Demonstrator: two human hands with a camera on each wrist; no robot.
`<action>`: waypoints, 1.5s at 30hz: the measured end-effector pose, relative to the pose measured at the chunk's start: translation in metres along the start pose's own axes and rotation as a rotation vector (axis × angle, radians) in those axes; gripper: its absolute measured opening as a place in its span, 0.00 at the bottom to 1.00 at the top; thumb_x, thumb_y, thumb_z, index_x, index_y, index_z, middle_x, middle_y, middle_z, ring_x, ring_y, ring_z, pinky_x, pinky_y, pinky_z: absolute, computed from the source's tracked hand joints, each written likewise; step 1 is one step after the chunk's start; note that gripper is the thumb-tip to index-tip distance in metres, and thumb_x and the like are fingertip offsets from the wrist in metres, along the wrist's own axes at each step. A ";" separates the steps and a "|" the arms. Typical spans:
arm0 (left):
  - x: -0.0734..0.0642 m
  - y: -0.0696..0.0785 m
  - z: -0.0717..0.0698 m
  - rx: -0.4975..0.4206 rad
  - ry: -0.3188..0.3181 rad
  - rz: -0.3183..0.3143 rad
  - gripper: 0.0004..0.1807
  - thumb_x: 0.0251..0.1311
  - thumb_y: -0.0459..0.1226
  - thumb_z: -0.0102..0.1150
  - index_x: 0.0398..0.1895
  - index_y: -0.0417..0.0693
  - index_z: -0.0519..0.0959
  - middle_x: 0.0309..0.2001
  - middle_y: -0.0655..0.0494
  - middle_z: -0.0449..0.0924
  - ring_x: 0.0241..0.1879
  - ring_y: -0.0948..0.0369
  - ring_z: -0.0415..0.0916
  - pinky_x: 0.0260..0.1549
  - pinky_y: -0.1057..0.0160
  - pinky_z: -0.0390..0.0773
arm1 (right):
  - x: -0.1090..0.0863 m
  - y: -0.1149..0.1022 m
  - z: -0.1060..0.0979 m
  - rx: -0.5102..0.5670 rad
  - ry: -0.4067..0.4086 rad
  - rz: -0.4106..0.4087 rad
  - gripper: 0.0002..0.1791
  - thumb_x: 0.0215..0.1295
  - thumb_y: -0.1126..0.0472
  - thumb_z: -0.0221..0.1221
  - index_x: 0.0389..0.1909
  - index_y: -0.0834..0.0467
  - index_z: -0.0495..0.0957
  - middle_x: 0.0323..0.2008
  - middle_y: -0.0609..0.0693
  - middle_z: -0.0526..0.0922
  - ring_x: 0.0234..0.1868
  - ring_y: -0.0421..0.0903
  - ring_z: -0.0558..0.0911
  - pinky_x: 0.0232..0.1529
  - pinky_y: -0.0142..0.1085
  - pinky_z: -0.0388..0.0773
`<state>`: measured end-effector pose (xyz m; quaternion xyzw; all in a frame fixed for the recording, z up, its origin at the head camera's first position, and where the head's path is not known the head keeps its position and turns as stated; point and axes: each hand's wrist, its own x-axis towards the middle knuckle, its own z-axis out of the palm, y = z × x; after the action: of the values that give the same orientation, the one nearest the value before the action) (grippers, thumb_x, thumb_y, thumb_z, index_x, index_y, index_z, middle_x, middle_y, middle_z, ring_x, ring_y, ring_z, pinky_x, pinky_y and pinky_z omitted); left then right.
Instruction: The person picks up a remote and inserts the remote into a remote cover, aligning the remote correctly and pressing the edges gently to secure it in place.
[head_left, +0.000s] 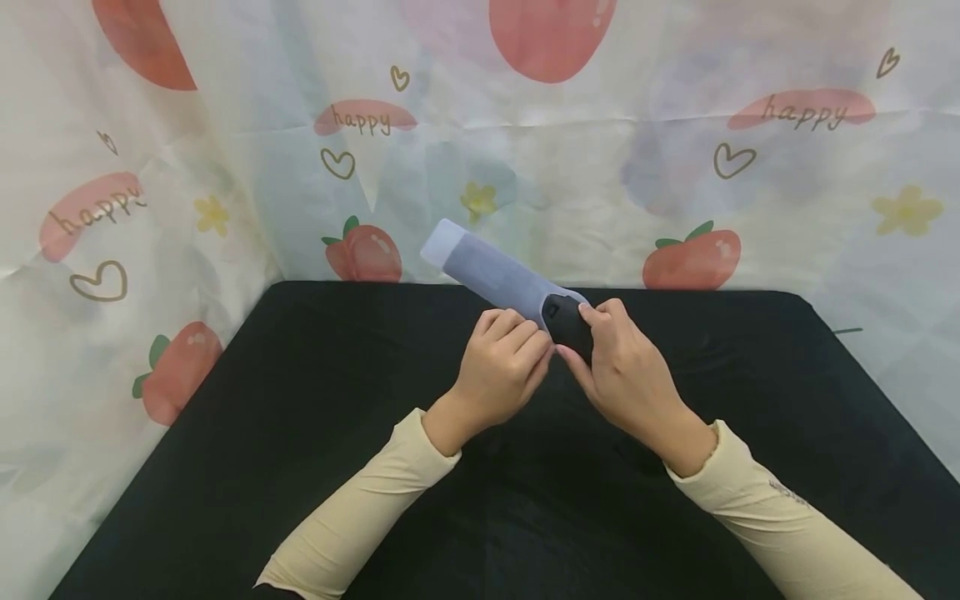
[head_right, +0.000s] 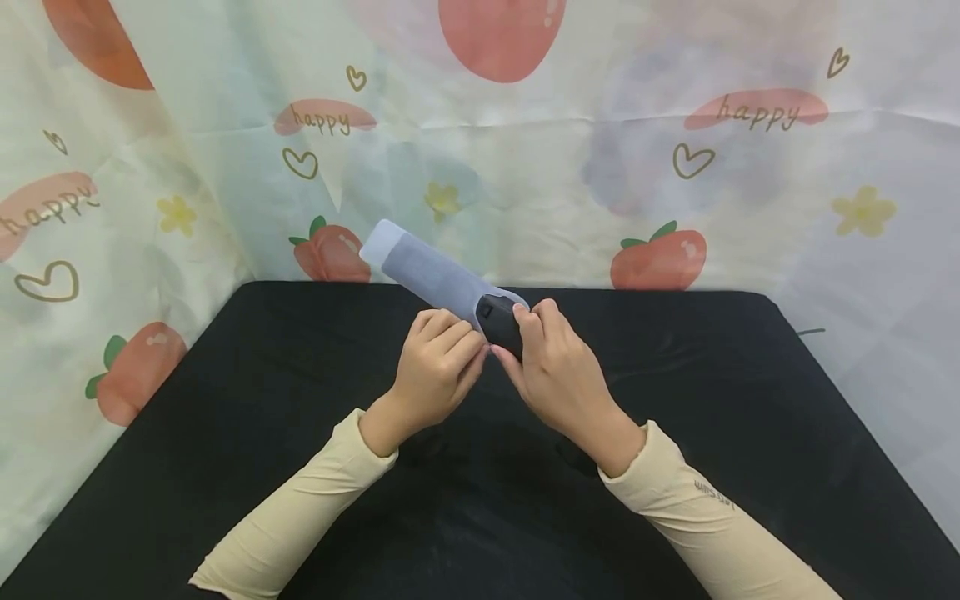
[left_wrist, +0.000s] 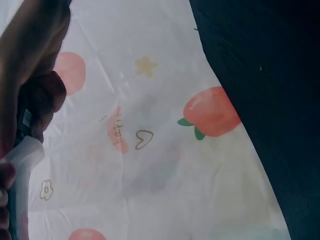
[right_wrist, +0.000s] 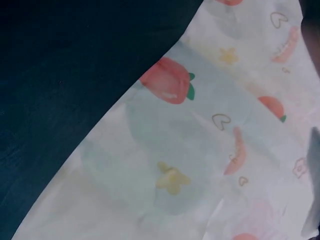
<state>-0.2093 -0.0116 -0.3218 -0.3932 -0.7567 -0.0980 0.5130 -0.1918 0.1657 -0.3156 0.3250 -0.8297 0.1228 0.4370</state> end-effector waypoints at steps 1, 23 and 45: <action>0.000 -0.001 -0.001 0.013 -0.006 -0.011 0.06 0.57 0.36 0.58 0.24 0.48 0.79 0.23 0.58 0.77 0.31 0.60 0.71 0.40 0.62 0.71 | 0.001 0.002 0.001 -0.004 0.006 -0.013 0.28 0.72 0.45 0.38 0.50 0.69 0.62 0.31 0.64 0.68 0.21 0.50 0.67 0.20 0.39 0.71; -0.010 -0.034 -0.002 0.230 0.007 0.001 0.25 0.53 0.44 0.66 0.56 0.53 0.74 0.54 0.53 0.76 0.55 0.56 0.71 0.59 0.52 0.66 | -0.008 0.030 0.003 -0.235 0.149 -0.257 0.29 0.71 0.44 0.45 0.48 0.70 0.71 0.35 0.63 0.78 0.32 0.59 0.75 0.31 0.48 0.70; -0.022 -0.029 0.002 0.212 -0.111 0.088 0.30 0.49 0.51 0.68 0.56 0.58 0.73 0.42 0.55 0.75 0.42 0.57 0.72 0.48 0.56 0.68 | -0.008 0.031 -0.013 0.123 -0.010 -0.186 0.24 0.75 0.53 0.36 0.40 0.68 0.74 0.25 0.54 0.75 0.17 0.39 0.66 0.17 0.33 0.67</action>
<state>-0.2274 -0.0407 -0.3339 -0.3744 -0.7721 0.0271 0.5128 -0.2003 0.1992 -0.3117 0.4276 -0.7889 0.1308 0.4216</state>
